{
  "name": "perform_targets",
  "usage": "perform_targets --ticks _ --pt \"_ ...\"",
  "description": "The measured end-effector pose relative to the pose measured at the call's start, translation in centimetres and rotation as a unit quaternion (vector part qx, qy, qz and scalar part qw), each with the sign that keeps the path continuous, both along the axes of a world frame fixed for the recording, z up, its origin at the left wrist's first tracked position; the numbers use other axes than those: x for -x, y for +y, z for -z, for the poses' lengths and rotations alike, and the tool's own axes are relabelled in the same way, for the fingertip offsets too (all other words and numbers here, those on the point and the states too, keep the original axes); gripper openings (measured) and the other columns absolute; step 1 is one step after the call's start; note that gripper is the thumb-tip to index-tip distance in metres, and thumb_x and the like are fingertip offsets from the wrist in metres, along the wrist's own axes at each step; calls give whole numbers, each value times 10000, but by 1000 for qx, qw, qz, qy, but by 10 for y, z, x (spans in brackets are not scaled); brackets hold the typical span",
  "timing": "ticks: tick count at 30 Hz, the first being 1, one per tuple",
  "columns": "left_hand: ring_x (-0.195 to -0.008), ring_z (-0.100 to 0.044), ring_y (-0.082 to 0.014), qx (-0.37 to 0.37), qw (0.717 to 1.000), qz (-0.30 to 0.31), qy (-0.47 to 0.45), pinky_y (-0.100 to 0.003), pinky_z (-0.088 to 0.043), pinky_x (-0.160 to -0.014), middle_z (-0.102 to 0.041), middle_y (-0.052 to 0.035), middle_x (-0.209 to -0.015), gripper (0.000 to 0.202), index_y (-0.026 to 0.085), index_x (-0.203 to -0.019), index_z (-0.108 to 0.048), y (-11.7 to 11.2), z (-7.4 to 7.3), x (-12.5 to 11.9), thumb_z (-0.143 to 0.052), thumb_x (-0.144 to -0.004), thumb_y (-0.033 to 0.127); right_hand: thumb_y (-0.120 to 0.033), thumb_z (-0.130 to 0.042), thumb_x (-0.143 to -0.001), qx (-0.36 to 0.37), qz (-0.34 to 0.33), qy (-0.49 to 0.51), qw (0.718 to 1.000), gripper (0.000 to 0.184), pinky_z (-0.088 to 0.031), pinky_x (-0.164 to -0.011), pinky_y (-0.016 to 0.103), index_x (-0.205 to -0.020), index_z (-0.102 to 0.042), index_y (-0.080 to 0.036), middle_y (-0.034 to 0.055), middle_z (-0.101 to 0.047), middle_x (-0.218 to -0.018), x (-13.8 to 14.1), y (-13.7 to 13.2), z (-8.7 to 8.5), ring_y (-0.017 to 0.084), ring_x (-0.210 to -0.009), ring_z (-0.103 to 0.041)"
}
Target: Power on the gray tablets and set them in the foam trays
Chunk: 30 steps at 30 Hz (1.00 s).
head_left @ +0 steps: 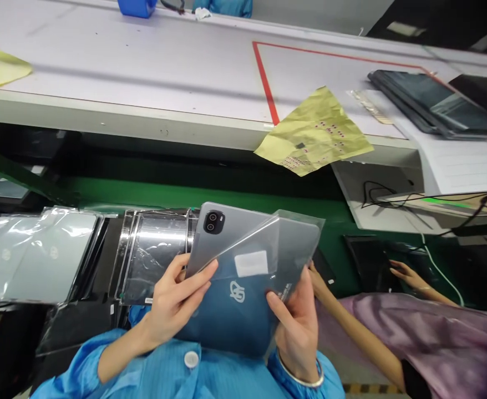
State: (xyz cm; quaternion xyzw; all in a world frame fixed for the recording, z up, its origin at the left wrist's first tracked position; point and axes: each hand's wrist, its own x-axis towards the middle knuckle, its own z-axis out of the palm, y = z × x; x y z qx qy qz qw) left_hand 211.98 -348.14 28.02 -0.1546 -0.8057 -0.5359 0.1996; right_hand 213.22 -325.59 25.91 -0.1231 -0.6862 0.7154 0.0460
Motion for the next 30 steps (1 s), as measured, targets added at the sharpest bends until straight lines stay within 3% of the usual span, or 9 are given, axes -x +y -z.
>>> perform_targets --ticks 5,13,20,24,26,28,30 --pt "-843 -677 -151 35 999 0 -8 -240 -562 -550 -625 -79 -1269 644 432 -1512 -542 2 -10 -5 -612 -977 81 -348 -746 -920 15 28 -7 999 768 -539 -1100 432 -1600 -395 -417 -15 -478 -1648 -3 4 -5 290 -1436 -558" --pt "-784 -644 -116 35 999 18 -12 -231 -585 -584 -598 -75 -1296 670 427 -1536 -513 3 -13 -4 -590 -982 59 -337 -728 -942 26 5 -30 999 884 -521 -1103 464 -1672 -230 -371 56 -626 -1521 -7 11 -3 299 -1324 -648" --pt "-806 -655 -127 32 999 10 -27 -226 -536 -560 -631 -71 -1279 625 430 -1493 -570 5 -8 -5 -602 -980 74 -322 -765 -915 16 18 -10 1000 640 -593 -998 387 -1513 -539 -313 71 -692 -1435 -3 7 -7 276 -1278 -682" --pt "-648 -626 -109 -59 993 -37 -98 -226 -562 -564 -745 -33 -1118 572 355 -1495 -588 0 8 3 -708 -950 233 -267 -831 -863 10 44 55 997 528 -647 -838 273 -1356 -649 -327 30 -779 -1271 6 -4 -8 187 -1029 -781" --pt "-654 -673 -144 -131 976 -70 -162 -245 -592 -596 -781 -25 -950 469 261 -1367 -700 -6 18 12 -761 -911 350 -241 -869 -822 -2 43 100 994 464 -654 -720 240 -1243 -696 -328 -9 -828 -1068 10 -9 -4 154 -805 -793" --pt "-663 -708 -166 -190 959 -78 -198 -242 -598 -606 -781 -22 -805 293 208 -1053 -811 -12 27 21 -810 -855 424 -245 -882 -806 -38 17 138 990 285 -648 -638 234 -1055 -753 -300 -30 -824 -848 16 -11 -1 155 -658 -773" --pt "-651 -720 -171 -242 949 -58 -192 -239 -602 -615 -774 -23 -732 261 200 -822 -800 -18 32 29 -861 -791 451 -298 -841 -856 -74 -49 161 983 108 -678 -691 285 -941 -783 -267 6 -831 -825 22 -12 0 198 -704 -801"
